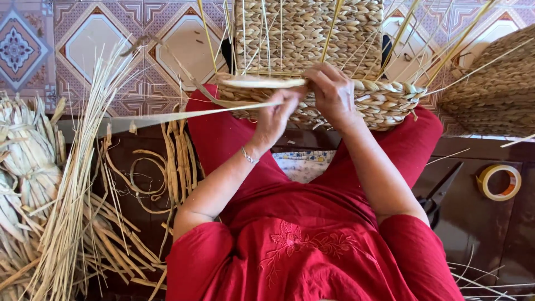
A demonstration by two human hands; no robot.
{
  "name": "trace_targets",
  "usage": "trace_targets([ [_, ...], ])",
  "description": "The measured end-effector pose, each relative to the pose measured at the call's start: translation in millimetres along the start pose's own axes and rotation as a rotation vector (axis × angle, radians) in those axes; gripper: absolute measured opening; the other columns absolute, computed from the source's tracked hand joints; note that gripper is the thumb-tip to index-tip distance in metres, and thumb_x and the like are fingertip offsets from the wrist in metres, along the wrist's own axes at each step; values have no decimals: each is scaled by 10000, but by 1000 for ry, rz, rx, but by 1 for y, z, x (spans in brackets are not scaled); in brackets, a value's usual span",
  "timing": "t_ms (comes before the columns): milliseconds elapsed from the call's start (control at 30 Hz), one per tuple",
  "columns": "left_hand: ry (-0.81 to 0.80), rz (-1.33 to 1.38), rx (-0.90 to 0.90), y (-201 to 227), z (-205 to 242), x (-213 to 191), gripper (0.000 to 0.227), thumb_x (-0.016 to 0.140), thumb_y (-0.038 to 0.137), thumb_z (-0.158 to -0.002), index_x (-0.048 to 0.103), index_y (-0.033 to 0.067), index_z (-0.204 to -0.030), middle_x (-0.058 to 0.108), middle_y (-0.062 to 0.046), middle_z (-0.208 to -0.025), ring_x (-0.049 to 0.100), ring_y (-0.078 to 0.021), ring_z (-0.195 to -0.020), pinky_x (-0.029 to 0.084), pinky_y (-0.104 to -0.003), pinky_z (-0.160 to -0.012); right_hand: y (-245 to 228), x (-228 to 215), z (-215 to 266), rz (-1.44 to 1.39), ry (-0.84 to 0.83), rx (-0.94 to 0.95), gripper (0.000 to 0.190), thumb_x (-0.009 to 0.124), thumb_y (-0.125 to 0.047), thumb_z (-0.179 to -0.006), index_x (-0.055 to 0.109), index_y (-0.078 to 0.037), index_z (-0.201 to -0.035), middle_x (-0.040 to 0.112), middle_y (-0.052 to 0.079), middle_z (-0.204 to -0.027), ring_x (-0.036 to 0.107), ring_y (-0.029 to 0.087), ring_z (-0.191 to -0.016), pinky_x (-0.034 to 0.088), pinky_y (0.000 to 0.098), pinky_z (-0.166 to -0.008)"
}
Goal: The person weaves dried fibers around a basket frame by hand and trims excess fiber strands using scissors.
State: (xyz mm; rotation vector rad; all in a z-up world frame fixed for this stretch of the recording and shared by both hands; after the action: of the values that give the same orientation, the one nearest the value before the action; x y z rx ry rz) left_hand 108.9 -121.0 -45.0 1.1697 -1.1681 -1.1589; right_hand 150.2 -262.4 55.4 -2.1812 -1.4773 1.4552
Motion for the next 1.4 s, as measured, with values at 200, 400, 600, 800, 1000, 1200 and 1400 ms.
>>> trace_targets([
  [200, 21, -643, 590, 84, 8, -18, 386, 783, 99, -906, 669, 46, -1271, 627, -67, -1286, 608, -231, -1174, 486, -367, -1035, 1, 14, -4, 97, -112, -27, 65, 731, -19, -964, 723, -72, -1000, 744, 82, -931, 693, 266, -826, 544, 391, -746],
  [400, 185, -1216, 719, 76, -9, -53, 188, 820, 98, -877, 719, 184, -1009, 566, -45, -1281, 490, -261, -1238, 348, -490, -1076, -7, 12, 1, 154, -53, -13, 82, 790, -74, -914, 723, -57, -958, 753, 58, -860, 672, 251, -783, 516, 369, -656],
  [600, 175, -1271, 705, 62, 2, -55, 233, 778, 66, -912, 728, 195, -1099, 558, -13, -1176, 516, -228, -1152, 385, -471, -1031, 16, 16, 14, 116, 156, 23, 94, 770, -21, -940, 702, -75, -977, 732, 49, -889, 678, 187, -768, 543, 324, -681],
  [800, -3, -1218, 770, 43, 27, -36, 305, 764, 168, -890, 658, 61, -1155, 604, -100, -1143, 548, -258, -1099, 452, -425, -969, 7, 24, 11, 200, 126, 11, 224, 680, 57, -921, 656, -15, -1132, 620, 141, -1078, 659, 241, -805, 539, 328, -637],
  [1000, -57, -1271, 533, 24, 5, -69, 153, 731, 217, -1099, 646, 95, -1136, 629, -56, -1057, 579, -200, -1019, 437, -407, -904, -14, 32, -3, 181, -161, -129, 323, 629, 83, -902, 686, -49, -1191, 681, 90, -1137, 684, 297, -1008, 577, 396, -811],
  [1200, 241, -1294, 811, 113, 8, -58, 147, 758, 225, -1015, 635, 150, -1045, 584, 8, -975, 559, -198, -1009, 393, -504, -1013, -26, 22, -3, 93, -279, -169, 291, 732, -21, -868, 691, -37, -1156, 699, 124, -1110, 674, 325, -995, 569, 420, -823],
  [1400, 303, -1239, 975, 120, 25, -34, 222, 744, 170, -988, 662, 177, -1194, 642, -38, -1101, 567, -206, -1073, 385, -450, -1004, 5, 42, 5, 201, -179, -88, 122, 720, 30, -960, 684, -23, -1064, 708, 110, -1038, 684, 293, -922, 561, 407, -773],
])
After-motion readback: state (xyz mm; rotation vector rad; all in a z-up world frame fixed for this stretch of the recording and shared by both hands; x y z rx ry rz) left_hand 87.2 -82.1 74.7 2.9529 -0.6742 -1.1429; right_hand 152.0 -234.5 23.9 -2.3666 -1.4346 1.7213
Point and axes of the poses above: each hand's wrist, its own z-axis away from the middle knuckle, its own x-axis out of the palm, y = z × x, the point moved 9 cm from there along -z, towards the middle knuckle
